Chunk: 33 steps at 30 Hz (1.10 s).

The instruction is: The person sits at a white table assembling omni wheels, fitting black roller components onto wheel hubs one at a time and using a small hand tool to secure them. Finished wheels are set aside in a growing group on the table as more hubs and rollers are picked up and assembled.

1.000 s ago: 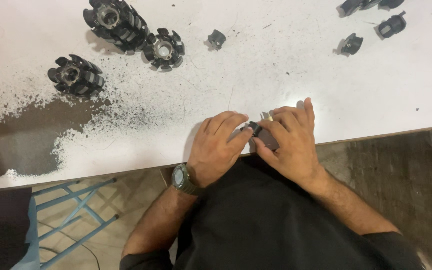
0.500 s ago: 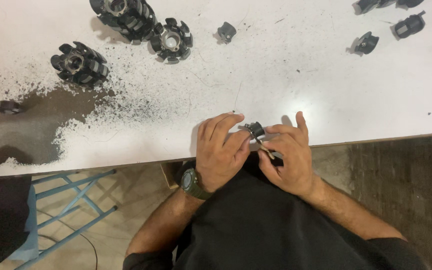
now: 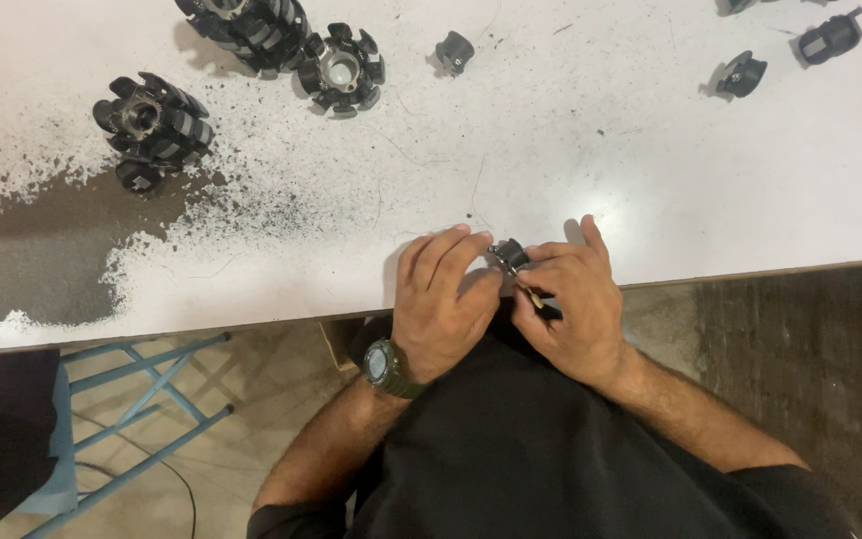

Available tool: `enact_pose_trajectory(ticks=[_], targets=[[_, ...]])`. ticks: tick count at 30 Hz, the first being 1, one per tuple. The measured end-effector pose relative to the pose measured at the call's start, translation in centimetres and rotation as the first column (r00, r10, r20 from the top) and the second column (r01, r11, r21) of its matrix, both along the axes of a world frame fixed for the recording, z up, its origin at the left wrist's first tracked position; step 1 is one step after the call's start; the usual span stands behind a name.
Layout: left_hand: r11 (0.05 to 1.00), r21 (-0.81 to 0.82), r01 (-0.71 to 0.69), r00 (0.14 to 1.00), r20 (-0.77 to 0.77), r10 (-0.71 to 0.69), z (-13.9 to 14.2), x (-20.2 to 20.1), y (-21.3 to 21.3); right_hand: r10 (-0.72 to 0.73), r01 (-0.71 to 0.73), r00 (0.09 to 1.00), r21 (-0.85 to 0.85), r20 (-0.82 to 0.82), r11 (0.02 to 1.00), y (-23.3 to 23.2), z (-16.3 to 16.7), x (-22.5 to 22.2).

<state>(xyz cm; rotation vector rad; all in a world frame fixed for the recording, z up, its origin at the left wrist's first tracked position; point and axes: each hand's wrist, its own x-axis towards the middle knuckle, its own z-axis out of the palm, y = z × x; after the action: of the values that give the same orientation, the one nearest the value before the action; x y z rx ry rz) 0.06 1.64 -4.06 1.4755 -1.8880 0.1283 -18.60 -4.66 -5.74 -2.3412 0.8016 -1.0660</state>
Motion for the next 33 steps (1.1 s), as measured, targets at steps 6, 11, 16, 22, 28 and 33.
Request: enact_pose_trajectory(ticks=[6,11,16,22,28,33], targets=[[0.997,-0.057,-0.044,0.999,-0.002,0.044,-0.1,-0.5,-0.4,0.007,-0.007,1.000,0.004,0.006,1.000,-0.2,0.2,0.0],[0.993,0.083,-0.079,0.987,-0.135,0.090,0.3,-0.4,-0.3,-0.003,0.003,1.000,-0.003,0.003,1.000,-0.1,0.1,-0.1],[0.984,0.168,-0.056,0.980,-0.179,0.086,0.7,-0.3,-0.4,0.051,-0.049,0.998,-0.100,0.024,0.994,-0.3,-0.6,-0.3],[0.979,0.204,-0.026,0.980,-0.190,0.066,0.9,-0.2,-0.4,0.097,-0.093,0.995,-0.126,0.030,0.988,-0.2,-1.2,-0.3],[0.976,0.217,-0.003,0.976,-0.211,0.049,0.6,-0.1,-0.1,0.065,-0.069,0.997,-0.134,-0.029,0.989,-0.2,-0.6,-0.1],[0.972,0.236,-0.004,0.973,-0.222,0.058,0.8,0.0,-0.1,0.079,-0.084,0.995,-0.098,-0.056,0.992,-0.5,0.1,0.0]])
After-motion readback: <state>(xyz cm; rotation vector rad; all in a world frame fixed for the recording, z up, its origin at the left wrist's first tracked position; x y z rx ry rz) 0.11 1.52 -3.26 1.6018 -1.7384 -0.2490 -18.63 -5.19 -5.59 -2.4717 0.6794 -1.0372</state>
